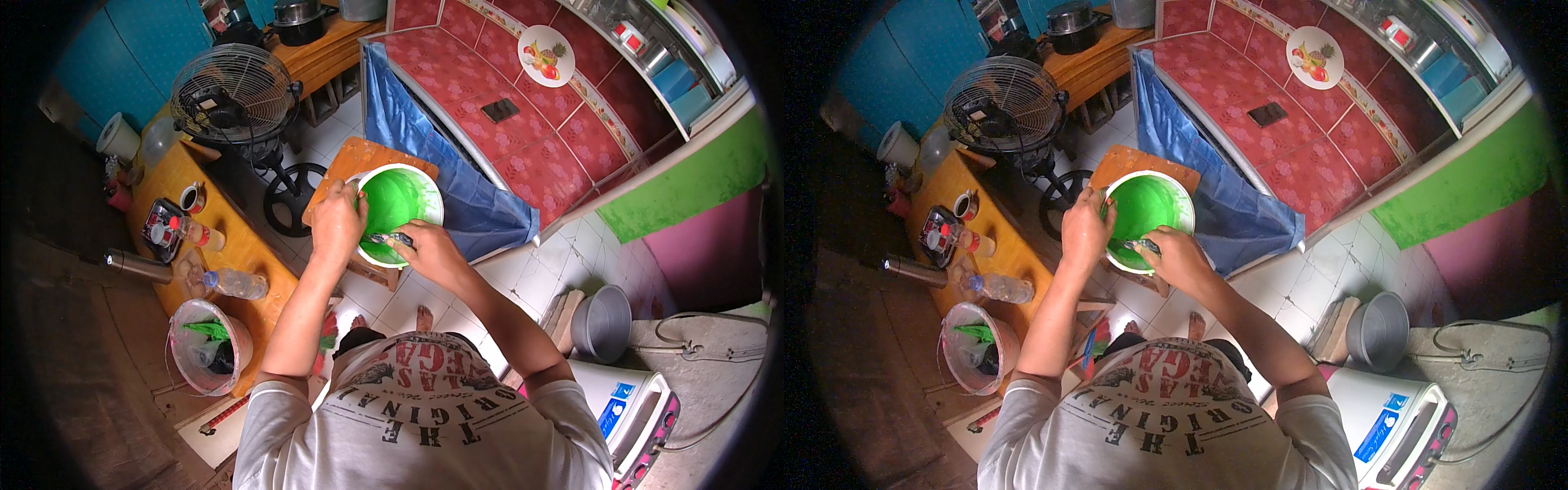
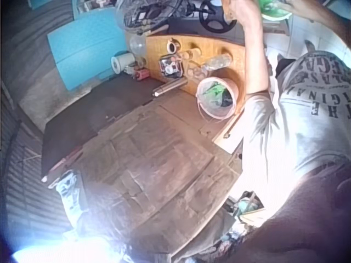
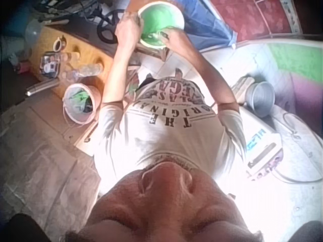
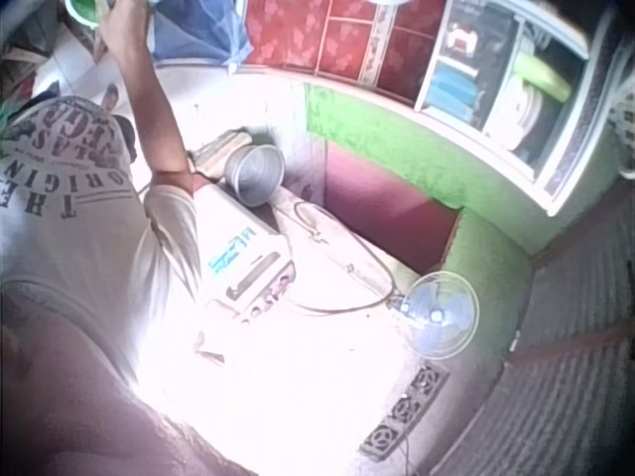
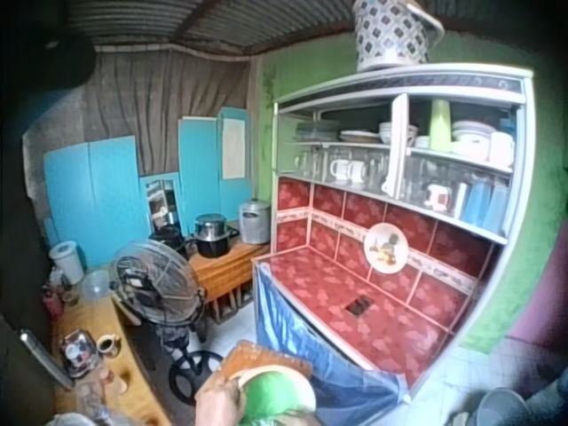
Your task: The person adds water from a bottle into a bucket containing green paint and mixes it with a putty knife.
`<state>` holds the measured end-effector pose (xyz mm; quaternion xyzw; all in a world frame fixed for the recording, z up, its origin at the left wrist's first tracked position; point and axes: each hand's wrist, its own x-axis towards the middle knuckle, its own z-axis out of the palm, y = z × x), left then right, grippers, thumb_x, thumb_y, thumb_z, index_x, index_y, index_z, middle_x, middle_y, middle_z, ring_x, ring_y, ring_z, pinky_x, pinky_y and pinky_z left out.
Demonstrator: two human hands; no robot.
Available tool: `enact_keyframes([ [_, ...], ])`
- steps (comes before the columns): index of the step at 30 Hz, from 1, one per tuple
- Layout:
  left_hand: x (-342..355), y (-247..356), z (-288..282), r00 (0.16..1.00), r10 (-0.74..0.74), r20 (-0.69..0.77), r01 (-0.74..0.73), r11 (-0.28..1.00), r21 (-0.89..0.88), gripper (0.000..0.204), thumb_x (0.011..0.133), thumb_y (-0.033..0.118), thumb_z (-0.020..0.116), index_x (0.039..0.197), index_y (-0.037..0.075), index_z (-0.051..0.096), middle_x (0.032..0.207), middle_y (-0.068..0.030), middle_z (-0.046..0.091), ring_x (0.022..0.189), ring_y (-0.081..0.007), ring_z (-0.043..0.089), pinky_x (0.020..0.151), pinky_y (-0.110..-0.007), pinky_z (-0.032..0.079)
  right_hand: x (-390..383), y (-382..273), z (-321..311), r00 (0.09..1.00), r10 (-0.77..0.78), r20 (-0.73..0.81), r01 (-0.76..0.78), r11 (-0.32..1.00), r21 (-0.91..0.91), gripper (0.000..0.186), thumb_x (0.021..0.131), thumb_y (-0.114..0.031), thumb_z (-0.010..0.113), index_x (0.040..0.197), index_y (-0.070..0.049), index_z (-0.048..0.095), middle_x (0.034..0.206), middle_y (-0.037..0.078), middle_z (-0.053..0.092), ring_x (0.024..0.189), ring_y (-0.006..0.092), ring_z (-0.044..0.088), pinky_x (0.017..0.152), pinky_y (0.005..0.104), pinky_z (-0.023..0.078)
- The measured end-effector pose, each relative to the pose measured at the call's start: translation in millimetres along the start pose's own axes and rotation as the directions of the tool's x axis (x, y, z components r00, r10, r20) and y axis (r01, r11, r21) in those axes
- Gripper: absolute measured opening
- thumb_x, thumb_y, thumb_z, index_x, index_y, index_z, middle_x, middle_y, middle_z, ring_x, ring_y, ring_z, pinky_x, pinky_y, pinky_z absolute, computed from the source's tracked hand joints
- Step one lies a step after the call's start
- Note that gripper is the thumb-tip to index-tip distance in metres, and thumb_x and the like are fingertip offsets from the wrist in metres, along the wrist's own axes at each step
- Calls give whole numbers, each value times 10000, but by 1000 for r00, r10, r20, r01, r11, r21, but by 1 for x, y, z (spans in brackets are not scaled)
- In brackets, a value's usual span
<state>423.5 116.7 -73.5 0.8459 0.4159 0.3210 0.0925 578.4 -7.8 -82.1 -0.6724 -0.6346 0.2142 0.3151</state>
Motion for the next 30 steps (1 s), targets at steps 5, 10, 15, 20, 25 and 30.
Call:
enact_keyframes([
  [5,0,0,1,1000,-6,9,6,1000,10,163,892,148,667,955,-2,658,936,-190,630,741,-401,683,680,-485,567,-3,16,5,1000,-8,-19,4,983,-181,277,916,-236,687,957,37,710,952,237,685,865,428,674,782,489,536],
  [10,1,0,-1,996,-48,80,49,999,-11,215,877,147,687,1041,7,691,1104,-253,663,802,-427,688,710,-485,571,-2,22,-7,998,-17,-58,-1,953,-302,254,902,-215,704,957,33,702,943,227,683,876,410,676,780,483,540],
  [15,0,1,-2,997,-44,66,45,999,-20,206,873,141,692,1024,1,687,1047,-232,662,788,-424,685,698,-484,566,4,23,-17,991,-60,-121,8,921,-390,227,900,-210,688,884,16,669,913,209,669,868,395,671,761,483,539],
  [20,-1,1,0,1000,3,15,-3,1000,-3,160,895,139,662,968,-3,668,929,-191,638,744,-396,686,673,-477,567,10,20,-19,983,-67,-171,-11,906,-424,229,920,-206,665,896,22,660,926,210,666,876,390,666,760,479,545],
  [25,-1,2,1,999,-22,45,23,999,-24,199,878,137,692,1021,-1,687,978,-212,656,774,-417,679,686,-484,559,17,19,-17,968,-97,-231,-18,894,-447,231,930,-207,656,906,23,654,924,207,666,883,376,667,757,463,556],
  [30,-1,2,1,1000,9,20,-8,999,-33,162,901,140,656,980,-1,672,936,-196,641,746,-397,688,676,-480,567,22,21,-15,962,-81,-262,-48,891,-452,238,930,-211,650,898,24,659,899,217,677,836,377,685,725,463,564],
])
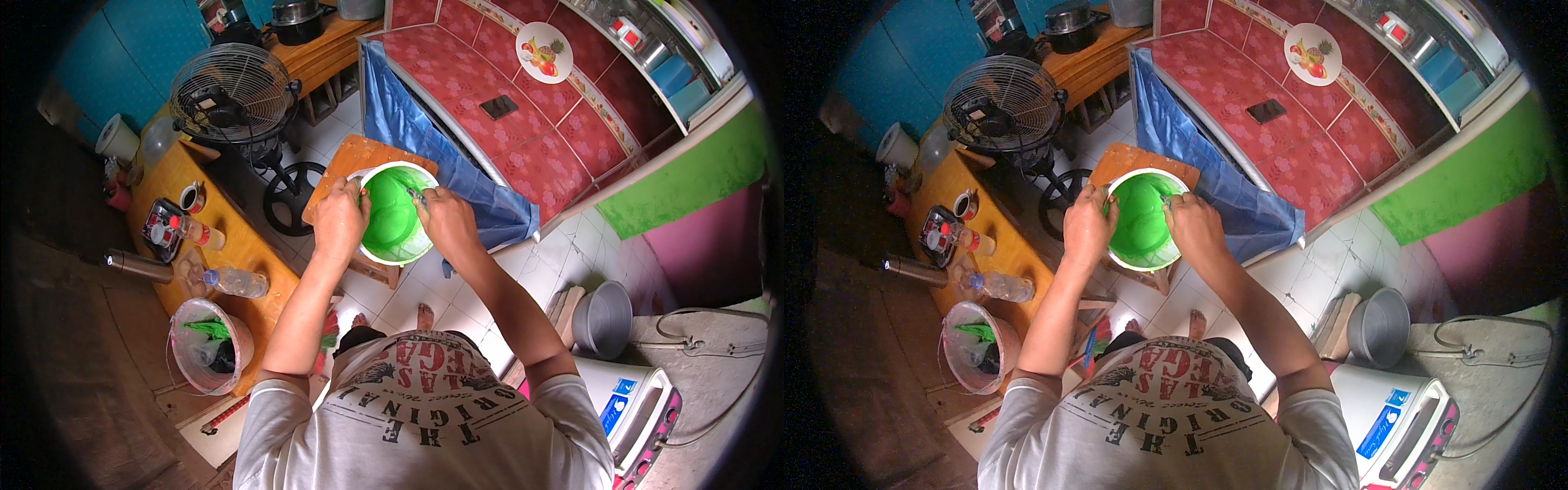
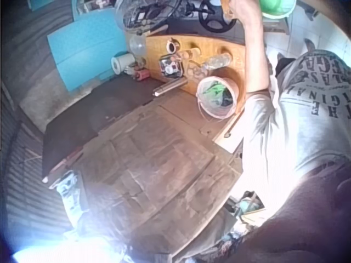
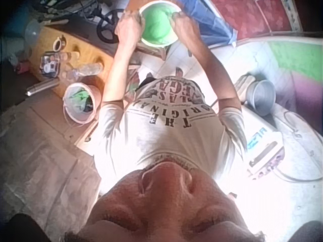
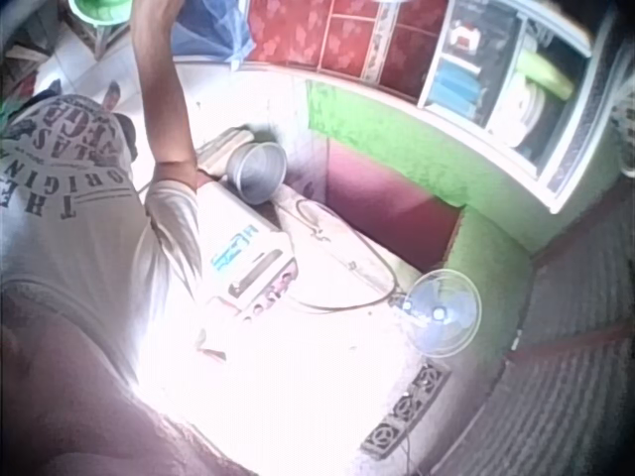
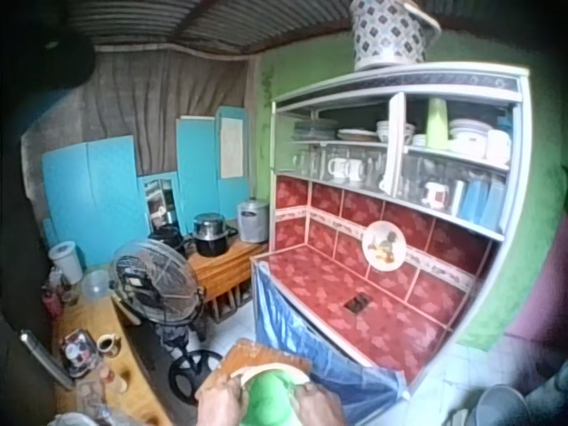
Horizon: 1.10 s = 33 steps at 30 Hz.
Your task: The person adds water from a bottle into a bucket containing green paint and mixes it with a putty knife.
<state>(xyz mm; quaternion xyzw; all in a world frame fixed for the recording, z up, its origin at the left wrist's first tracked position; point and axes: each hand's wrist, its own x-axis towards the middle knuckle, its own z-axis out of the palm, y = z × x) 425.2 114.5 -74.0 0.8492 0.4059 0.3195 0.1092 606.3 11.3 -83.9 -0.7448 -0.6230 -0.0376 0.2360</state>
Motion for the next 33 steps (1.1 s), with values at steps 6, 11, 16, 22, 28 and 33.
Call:
enact_keyframes([
  [6,-2,-2,-2,1000,-11,-30,11,1000,14,177,899,147,657,985,-7,666,961,-207,646,754,-408,684,691,-487,564,-8,-10,-3,985,118,124,-125,991,49,278,909,-246,660,862,27,676,805,244,692,733,421,695,683,498,562],
  [11,-2,-10,2,998,-47,30,47,999,16,194,897,164,667,983,-10,665,1002,-217,660,772,-409,684,709,-483,563,-20,-20,-2,961,161,224,-197,969,146,283,894,-259,672,870,22,686,775,257,687,749,445,691,698,520,555],
  [16,-2,-15,3,999,-50,1,50,999,18,196,886,173,682,965,-6,663,1014,-209,668,773,-407,682,723,-483,558,-29,-33,4,956,33,290,-121,949,290,290,889,-239,689,963,41,706,956,259,692,854,407,691,793,474,548],
  [22,-4,-18,-1,998,-54,25,54,999,6,198,877,157,687,993,-3,671,987,-208,662,783,-407,681,722,-482,555,-21,-32,14,985,-37,169,-19,949,316,291,907,-259,689,1001,16,708,970,227,692,878,393,687,777,467,550],
  [28,-3,-20,-1,999,5,-38,-6,1000,-29,152,876,138,673,928,1,630,937,-225,635,794,-445,646,684,-512,527,-3,-15,15,998,-45,36,39,989,139,269,935,-268,651,1026,-19,695,976,179,675,910,356,676,769,457,559],
  [33,-1,-19,9,1000,1,-23,0,999,33,178,910,191,648,856,22,636,845,-193,627,704,-417,647,631,-510,521,2,7,33,976,-218,-27,212,966,-147,215,892,-113,603,1072,-26,683,846,144,651,745,289,684,609,386,581],
])
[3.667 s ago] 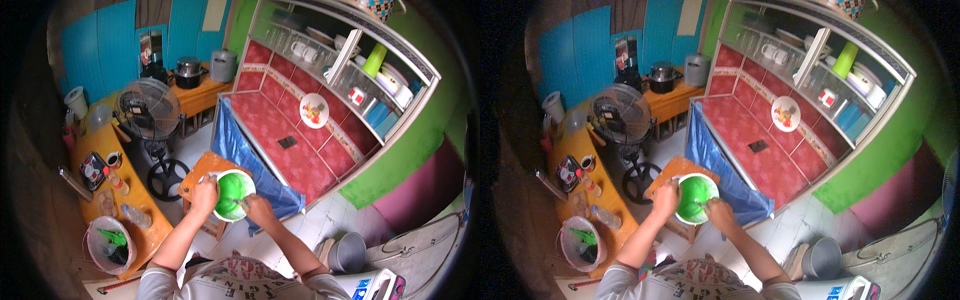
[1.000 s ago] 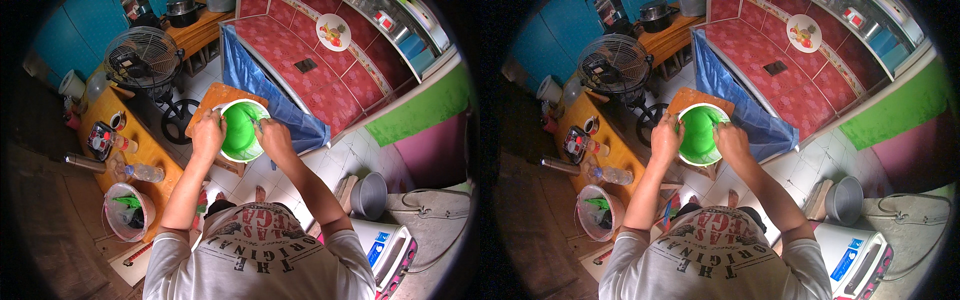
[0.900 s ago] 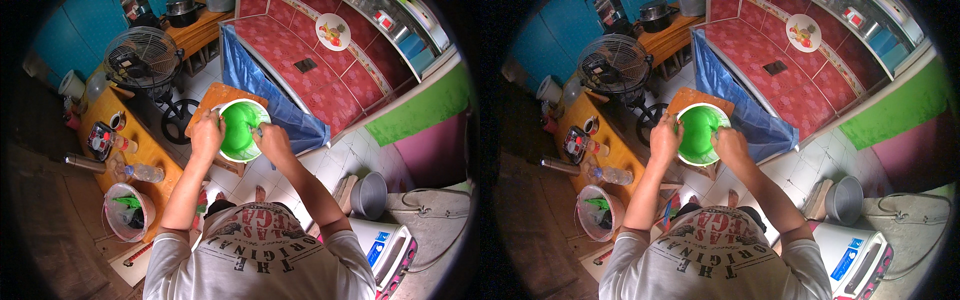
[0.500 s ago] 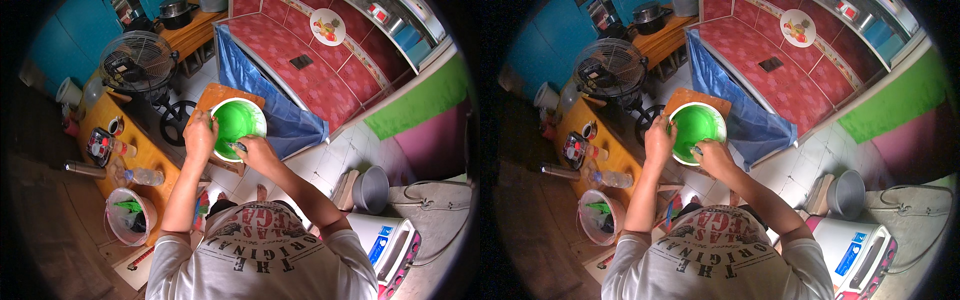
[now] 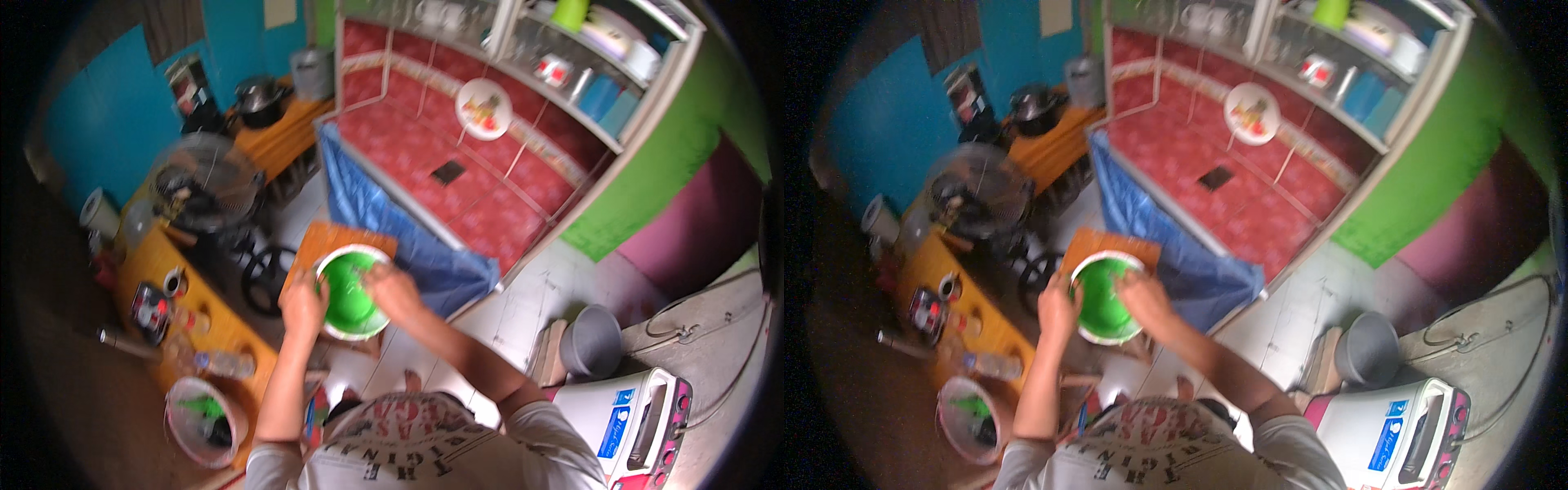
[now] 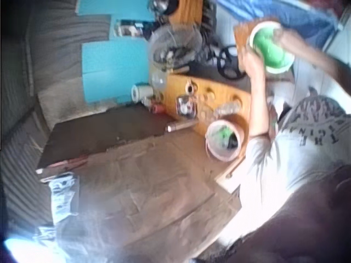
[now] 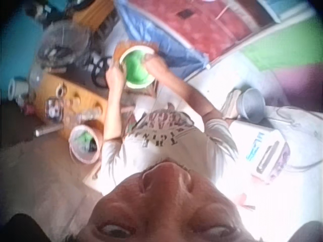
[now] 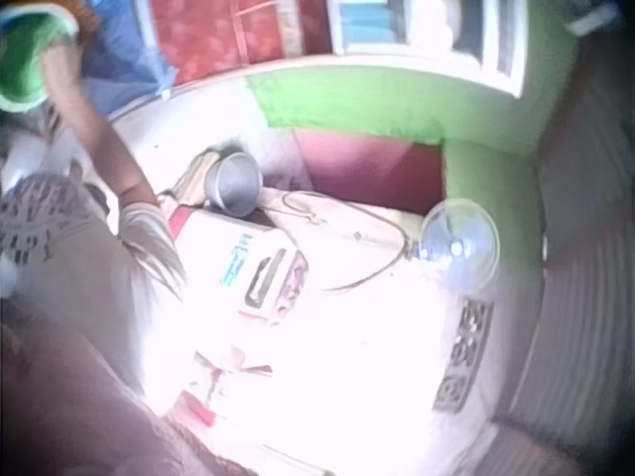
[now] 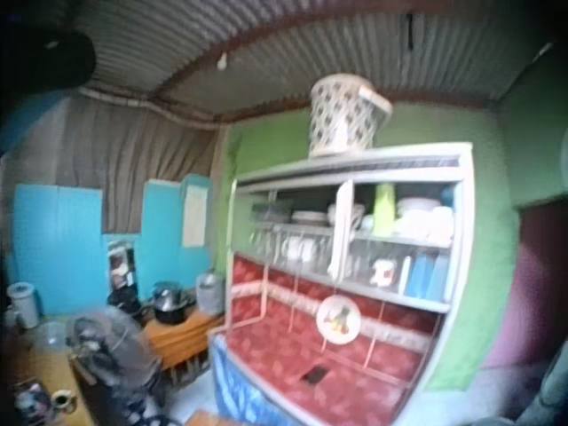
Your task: The person adds water from a bottle into a bucket containing green paint and mixes it with a putty knife.
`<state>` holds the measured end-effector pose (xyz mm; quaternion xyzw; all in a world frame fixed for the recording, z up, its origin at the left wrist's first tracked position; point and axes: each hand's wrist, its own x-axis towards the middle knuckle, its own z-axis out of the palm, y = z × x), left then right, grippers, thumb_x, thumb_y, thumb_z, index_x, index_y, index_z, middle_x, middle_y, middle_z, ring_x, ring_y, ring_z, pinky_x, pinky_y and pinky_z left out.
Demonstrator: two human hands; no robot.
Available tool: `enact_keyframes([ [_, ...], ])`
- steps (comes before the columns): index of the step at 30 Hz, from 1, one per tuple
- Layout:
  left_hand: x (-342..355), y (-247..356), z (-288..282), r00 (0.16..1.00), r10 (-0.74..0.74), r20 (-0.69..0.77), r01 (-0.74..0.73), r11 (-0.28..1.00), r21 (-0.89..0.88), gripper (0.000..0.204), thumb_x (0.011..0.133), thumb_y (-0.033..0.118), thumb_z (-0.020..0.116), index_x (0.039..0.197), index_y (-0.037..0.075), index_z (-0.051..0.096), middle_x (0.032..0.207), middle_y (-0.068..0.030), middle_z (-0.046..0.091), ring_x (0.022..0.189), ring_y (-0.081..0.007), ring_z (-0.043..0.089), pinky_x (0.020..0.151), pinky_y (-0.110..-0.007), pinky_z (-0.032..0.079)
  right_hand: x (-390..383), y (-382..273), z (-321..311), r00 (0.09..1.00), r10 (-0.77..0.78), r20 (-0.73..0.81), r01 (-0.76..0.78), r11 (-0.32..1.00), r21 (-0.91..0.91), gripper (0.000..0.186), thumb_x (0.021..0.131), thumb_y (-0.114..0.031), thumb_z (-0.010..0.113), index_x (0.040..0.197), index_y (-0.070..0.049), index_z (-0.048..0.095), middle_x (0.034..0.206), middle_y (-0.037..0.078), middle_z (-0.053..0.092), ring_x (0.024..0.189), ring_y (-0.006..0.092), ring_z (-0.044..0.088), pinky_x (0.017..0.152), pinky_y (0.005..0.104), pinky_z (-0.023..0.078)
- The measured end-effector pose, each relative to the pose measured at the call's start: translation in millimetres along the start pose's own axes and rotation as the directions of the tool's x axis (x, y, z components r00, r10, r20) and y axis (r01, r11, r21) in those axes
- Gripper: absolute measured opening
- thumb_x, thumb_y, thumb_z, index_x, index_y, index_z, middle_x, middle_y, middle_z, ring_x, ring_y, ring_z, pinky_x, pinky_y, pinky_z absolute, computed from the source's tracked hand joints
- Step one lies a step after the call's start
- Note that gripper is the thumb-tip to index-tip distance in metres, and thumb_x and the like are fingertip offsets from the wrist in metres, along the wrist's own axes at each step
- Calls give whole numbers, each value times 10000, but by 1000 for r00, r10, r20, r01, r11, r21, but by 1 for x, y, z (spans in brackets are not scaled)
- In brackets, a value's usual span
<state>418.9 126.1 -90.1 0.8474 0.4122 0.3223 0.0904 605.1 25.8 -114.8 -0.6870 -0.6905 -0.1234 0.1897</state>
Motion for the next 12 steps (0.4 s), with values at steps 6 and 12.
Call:
enact_keyframes([
  [6,4,-2,-8,1000,-20,20,20,999,-26,165,872,128,657,976,5,692,998,-242,664,796,-429,674,711,-505,546,-13,-17,4,984,-81,157,84,996,-15,440,906,-143,614,1320,6,597,1089,171,631,1047,312,623,860,372,579],
  [12,8,0,-14,999,-51,7,51,997,-52,158,831,134,715,935,19,685,1015,-248,659,808,-431,684,716,-492,559,-16,-40,-20,926,-51,374,-51,965,257,418,931,-202,636,1315,-40,610,1152,199,612,1136,340,624,989,427,533],
])
